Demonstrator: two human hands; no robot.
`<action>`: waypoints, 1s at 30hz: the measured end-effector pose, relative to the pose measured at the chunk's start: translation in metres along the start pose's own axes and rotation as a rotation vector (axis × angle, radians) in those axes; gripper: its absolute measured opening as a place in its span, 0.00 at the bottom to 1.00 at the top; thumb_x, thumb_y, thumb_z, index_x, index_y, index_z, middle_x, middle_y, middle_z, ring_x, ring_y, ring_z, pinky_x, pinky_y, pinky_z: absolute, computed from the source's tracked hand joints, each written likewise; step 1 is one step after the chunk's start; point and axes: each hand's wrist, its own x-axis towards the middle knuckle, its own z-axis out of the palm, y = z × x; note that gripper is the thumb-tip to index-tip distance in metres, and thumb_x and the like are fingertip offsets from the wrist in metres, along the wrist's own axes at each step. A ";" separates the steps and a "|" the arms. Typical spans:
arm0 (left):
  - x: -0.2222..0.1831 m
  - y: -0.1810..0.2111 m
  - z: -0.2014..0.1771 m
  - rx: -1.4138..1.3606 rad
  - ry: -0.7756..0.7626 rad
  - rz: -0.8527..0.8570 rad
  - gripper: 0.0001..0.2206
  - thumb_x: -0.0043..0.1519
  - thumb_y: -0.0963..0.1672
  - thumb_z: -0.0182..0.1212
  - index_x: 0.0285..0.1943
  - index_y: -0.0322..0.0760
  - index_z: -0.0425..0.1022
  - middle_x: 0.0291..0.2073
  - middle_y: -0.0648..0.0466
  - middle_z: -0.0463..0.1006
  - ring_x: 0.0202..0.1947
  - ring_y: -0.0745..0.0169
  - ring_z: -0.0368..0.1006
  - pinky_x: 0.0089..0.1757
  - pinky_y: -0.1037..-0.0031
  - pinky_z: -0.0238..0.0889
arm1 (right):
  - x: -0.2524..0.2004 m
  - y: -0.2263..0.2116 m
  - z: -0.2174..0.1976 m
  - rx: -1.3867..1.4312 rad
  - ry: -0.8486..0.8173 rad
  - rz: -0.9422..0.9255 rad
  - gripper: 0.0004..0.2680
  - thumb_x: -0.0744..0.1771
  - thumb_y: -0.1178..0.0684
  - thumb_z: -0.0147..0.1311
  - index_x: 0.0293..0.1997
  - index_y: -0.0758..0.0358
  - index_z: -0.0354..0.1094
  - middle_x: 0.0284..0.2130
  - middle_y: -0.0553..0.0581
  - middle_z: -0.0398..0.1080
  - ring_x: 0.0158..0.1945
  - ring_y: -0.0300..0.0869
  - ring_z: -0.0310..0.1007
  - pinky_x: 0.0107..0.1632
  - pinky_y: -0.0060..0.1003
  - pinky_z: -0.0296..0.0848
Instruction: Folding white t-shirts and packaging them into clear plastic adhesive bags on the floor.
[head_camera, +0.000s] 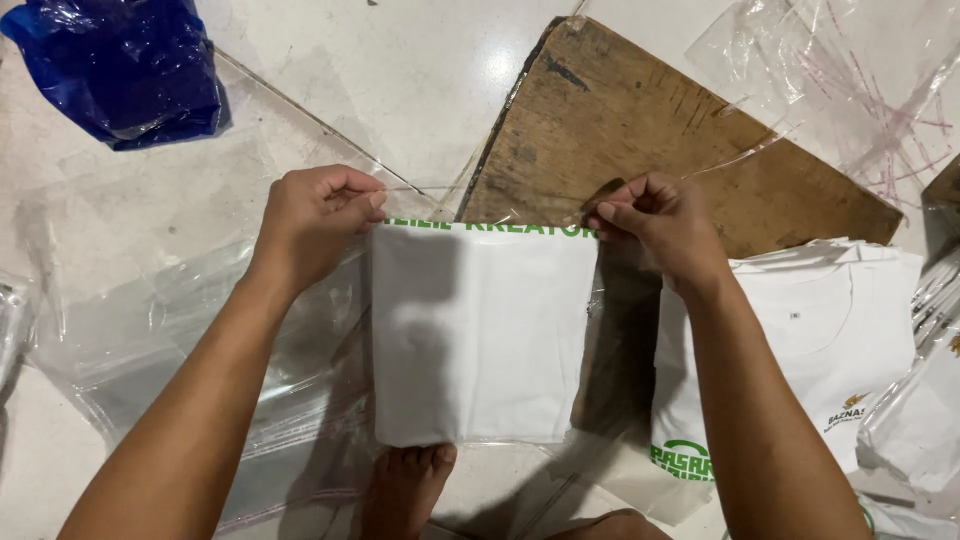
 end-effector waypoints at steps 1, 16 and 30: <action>-0.003 0.002 -0.003 0.043 -0.011 0.016 0.07 0.62 0.40 0.63 0.47 0.33 0.82 0.30 0.46 0.82 0.31 0.66 0.77 0.39 0.73 0.74 | -0.002 0.000 -0.003 -0.079 -0.039 -0.065 0.05 0.65 0.65 0.61 0.41 0.75 0.70 0.32 0.62 0.70 0.34 0.45 0.78 0.38 0.34 0.81; -0.027 -0.071 -0.010 0.901 0.066 0.876 0.13 0.63 0.39 0.62 0.55 0.44 0.81 0.51 0.54 0.82 0.53 0.51 0.77 0.51 0.64 0.74 | -0.043 0.030 -0.018 -1.235 -0.083 -0.810 0.09 0.68 0.57 0.55 0.48 0.48 0.79 0.46 0.48 0.79 0.49 0.50 0.79 0.44 0.42 0.78; -0.088 -0.055 0.007 1.061 0.158 0.385 0.33 0.67 0.55 0.47 0.80 0.42 0.53 0.78 0.39 0.47 0.75 0.27 0.41 0.68 0.40 0.36 | -0.001 0.022 0.041 -1.353 -0.141 -0.473 0.18 0.62 0.45 0.64 0.57 0.41 0.67 0.48 0.46 0.73 0.58 0.50 0.68 0.56 0.52 0.64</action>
